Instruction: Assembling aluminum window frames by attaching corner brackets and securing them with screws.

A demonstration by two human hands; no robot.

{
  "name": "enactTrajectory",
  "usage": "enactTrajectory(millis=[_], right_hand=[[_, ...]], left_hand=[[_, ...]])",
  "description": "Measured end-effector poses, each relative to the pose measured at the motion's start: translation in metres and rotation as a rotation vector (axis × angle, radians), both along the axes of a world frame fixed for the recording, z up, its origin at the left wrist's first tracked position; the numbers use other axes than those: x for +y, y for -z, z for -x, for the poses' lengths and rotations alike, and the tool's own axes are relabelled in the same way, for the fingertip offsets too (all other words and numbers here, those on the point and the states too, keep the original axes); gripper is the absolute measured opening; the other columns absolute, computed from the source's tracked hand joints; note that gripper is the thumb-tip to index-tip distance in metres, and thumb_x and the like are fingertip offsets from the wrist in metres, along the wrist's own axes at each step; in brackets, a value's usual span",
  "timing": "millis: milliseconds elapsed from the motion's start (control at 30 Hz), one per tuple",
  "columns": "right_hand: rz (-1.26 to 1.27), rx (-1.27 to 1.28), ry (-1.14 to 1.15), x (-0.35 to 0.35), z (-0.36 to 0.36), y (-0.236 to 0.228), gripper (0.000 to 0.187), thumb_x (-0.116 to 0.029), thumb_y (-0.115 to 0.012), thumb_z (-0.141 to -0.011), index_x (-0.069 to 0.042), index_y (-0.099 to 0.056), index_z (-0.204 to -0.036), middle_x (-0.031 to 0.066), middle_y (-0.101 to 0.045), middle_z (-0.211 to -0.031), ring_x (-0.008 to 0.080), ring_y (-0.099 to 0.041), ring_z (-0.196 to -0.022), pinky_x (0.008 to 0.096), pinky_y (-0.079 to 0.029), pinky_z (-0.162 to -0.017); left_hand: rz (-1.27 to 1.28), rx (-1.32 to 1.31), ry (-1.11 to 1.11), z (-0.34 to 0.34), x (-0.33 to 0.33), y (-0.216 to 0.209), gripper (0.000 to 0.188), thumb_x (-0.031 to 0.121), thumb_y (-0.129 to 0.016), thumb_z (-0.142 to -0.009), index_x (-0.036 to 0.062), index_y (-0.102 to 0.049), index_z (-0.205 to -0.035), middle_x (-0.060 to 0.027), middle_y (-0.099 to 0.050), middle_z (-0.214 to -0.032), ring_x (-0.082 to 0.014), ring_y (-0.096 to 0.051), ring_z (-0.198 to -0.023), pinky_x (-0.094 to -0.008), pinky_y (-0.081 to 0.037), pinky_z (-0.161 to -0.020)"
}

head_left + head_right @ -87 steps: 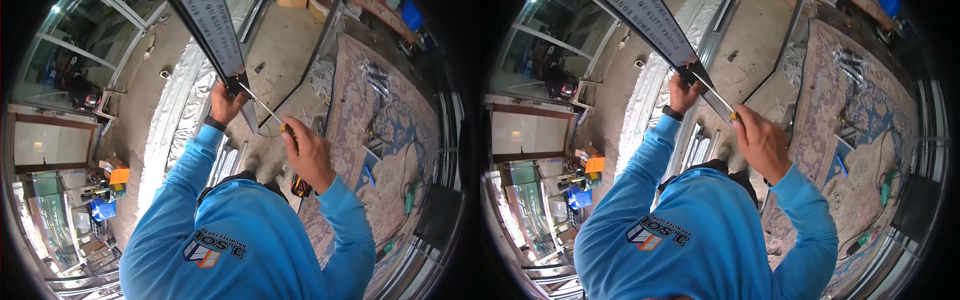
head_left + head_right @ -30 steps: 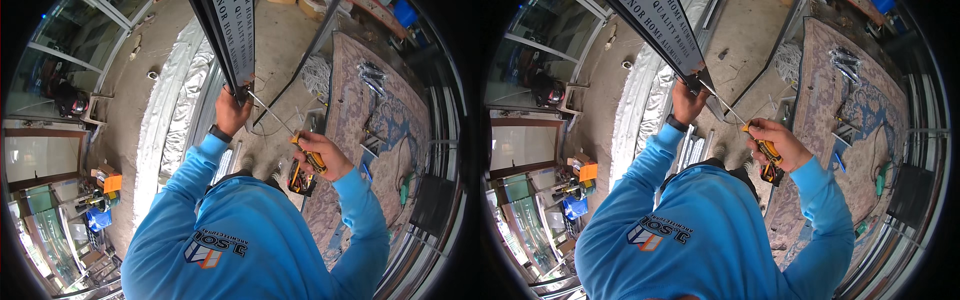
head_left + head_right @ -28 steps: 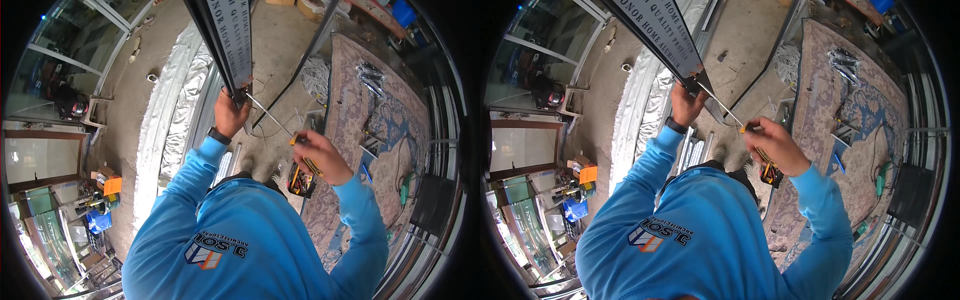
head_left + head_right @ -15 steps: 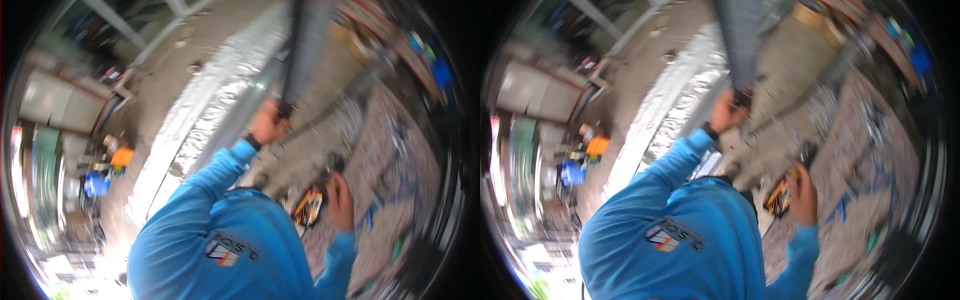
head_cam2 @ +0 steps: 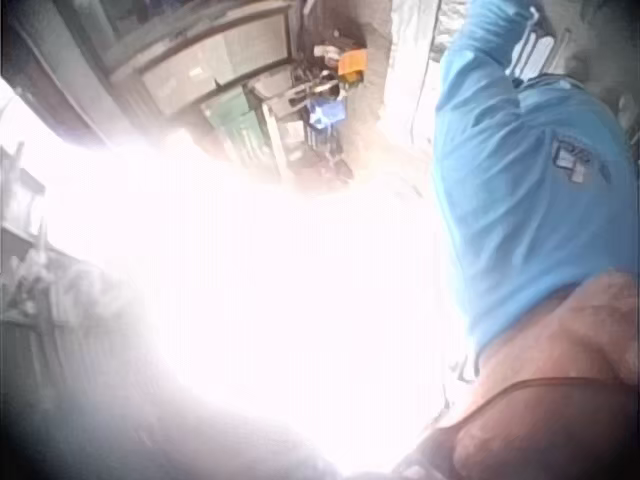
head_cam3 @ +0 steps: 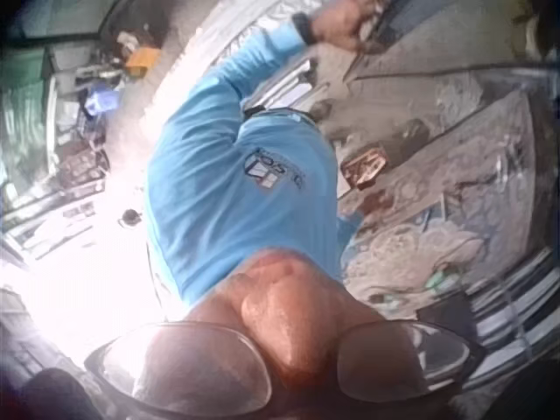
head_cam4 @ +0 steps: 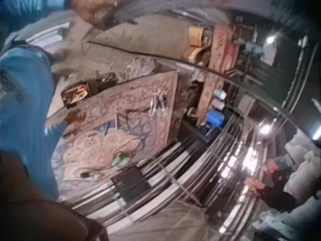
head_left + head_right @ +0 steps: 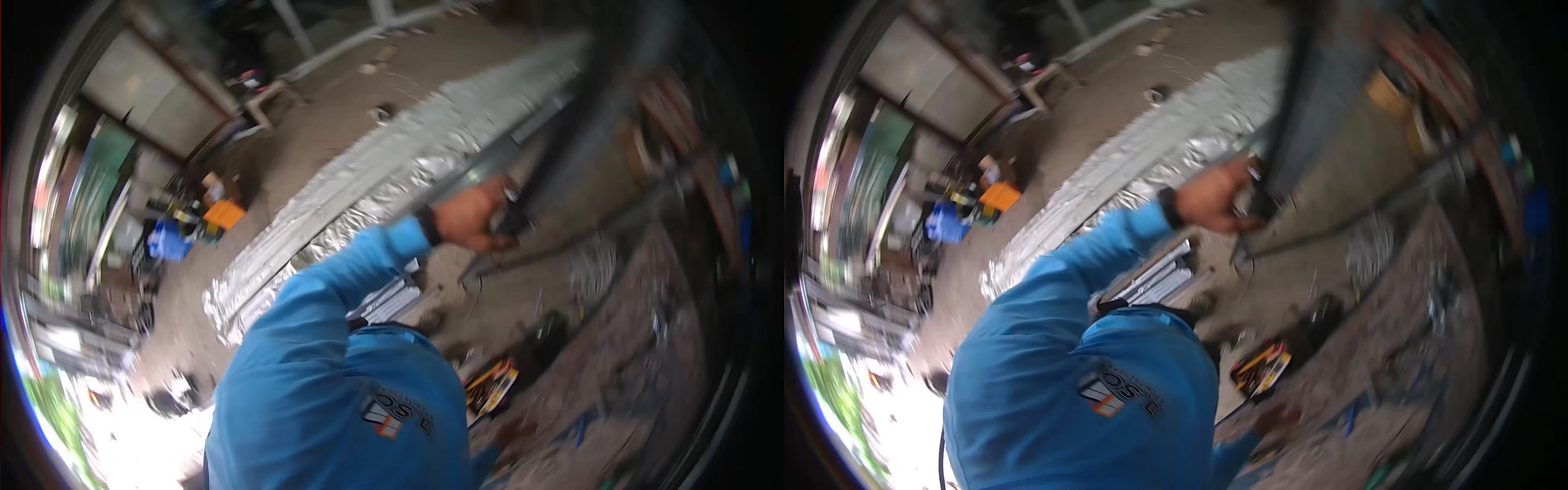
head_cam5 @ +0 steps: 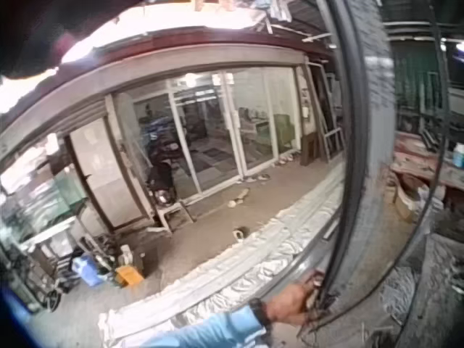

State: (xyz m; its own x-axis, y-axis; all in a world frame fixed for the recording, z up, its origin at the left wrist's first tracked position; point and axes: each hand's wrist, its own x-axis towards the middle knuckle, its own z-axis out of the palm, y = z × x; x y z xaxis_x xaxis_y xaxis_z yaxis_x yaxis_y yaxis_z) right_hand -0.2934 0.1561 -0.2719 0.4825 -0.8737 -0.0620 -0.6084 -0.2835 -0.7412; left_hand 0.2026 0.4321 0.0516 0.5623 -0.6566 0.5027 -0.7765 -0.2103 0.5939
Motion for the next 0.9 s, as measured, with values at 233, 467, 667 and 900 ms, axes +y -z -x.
enactTrajectory(millis=[233, 467, 667, 900], right_hand=[[-0.883, -0.722, -0.484, 0.1, -0.357, -0.078, 0.033, -0.02, -0.07, -0.089, -0.006, -0.058, -0.116, 0.0008, -0.062, -0.105, 0.0109, -0.06, -0.092, 0.0278, -0.051, -0.079], [-0.743, -0.926, -0.291, 0.124, -0.412, -0.156, 0.028, -0.013, -0.074, -0.086, -0.006, -0.052, -0.101, 0.0019, -0.055, -0.092, 0.0106, -0.054, -0.08, 0.0286, -0.047, -0.069], [-1.048, -0.846, -0.42, 0.099, -0.402, -0.142, 0.026, -0.01, -0.074, -0.086, -0.003, -0.057, -0.103, 0.0039, -0.061, -0.093, 0.0102, -0.058, -0.081, 0.0249, -0.049, -0.07], [-0.843, -0.651, -0.441, 0.096, -0.394, -0.107, 0.016, -0.006, -0.075, -0.085, -0.003, -0.066, -0.097, 0.0028, -0.067, -0.09, 0.0104, -0.062, -0.079, 0.0261, -0.052, -0.07]], left_hand=[[0.117, 0.601, 0.284, -0.017, -0.031, -0.03, 0.065, 0.028, -0.086, -0.076, -0.0061, -0.057, -0.122, -0.0124, -0.07, -0.109, -0.021, -0.065, -0.104, -0.0357, -0.049, -0.095], [0.05, 0.244, 0.253, -0.023, -0.04, -0.043, 0.05, 0.022, -0.08, -0.084, -0.001, -0.059, -0.123, -0.0123, -0.07, -0.11, -0.0208, -0.069, -0.1, -0.0339, -0.057, -0.084], [0.02, 0.382, 0.266, -0.023, -0.047, -0.031, 0.049, 0.019, -0.079, -0.085, 0.0009, -0.057, -0.125, -0.0114, -0.067, -0.113, -0.023, -0.068, -0.103, -0.0364, -0.055, -0.091], [-0.052, 0.349, 0.059, 0.004, -0.038, 0.092, 0.05, 0.019, -0.086, -0.072, 0.0021, -0.062, -0.112, -0.0152, -0.065, -0.103, -0.0274, -0.065, -0.093, -0.0359, -0.054, -0.078]])
